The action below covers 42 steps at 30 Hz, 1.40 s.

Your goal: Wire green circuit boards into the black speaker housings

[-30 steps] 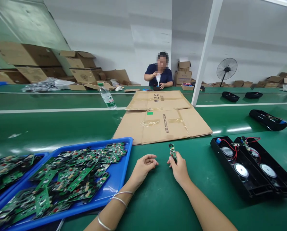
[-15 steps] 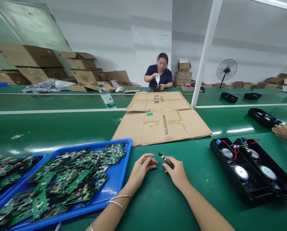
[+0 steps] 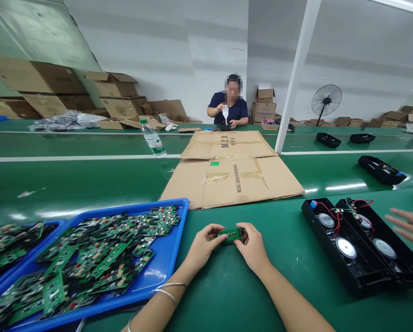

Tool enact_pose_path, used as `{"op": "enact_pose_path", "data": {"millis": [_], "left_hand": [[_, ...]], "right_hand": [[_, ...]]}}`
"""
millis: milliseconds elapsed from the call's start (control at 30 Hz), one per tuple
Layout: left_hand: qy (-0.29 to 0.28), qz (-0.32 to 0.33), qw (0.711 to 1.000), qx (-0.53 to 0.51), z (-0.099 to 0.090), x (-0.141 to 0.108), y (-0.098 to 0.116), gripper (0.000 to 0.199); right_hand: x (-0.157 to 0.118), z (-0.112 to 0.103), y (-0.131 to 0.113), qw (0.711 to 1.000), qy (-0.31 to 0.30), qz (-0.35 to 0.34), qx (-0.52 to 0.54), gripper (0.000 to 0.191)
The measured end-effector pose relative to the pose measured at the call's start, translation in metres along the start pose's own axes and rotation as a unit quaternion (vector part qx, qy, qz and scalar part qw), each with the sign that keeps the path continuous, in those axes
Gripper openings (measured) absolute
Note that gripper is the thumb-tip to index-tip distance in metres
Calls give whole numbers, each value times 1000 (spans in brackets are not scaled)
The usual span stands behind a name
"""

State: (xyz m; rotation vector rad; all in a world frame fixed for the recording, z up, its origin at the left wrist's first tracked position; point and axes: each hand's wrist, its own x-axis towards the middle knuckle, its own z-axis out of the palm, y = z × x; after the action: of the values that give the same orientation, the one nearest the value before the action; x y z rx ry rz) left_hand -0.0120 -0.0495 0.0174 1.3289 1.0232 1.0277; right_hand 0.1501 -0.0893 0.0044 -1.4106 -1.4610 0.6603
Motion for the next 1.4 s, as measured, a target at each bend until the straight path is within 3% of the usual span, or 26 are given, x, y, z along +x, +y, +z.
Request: {"op": "enact_pose_path", "data": {"millis": [333, 500, 1000, 1267, 1400], "left_hand": [[33, 3, 999, -2, -1, 1, 0, 20], [39, 4, 999, -8, -1, 1, -1, 19], [23, 4, 999, -37, -2, 1, 1, 21], [30, 1, 998, -47, -1, 3, -1, 18], [31, -1, 998, -48, -1, 2, 0, 19]], "right_hand": [[1, 0, 1, 1000, -2, 18, 22, 34], [2, -1, 2, 1000, -9, 12, 15, 20], [-2, -4, -8, 989, -126, -63, -42, 7], [-2, -1, -1, 996, -78, -23, -28, 19], [-1, -2, -3, 996, -79, -23, -19, 13]]}}
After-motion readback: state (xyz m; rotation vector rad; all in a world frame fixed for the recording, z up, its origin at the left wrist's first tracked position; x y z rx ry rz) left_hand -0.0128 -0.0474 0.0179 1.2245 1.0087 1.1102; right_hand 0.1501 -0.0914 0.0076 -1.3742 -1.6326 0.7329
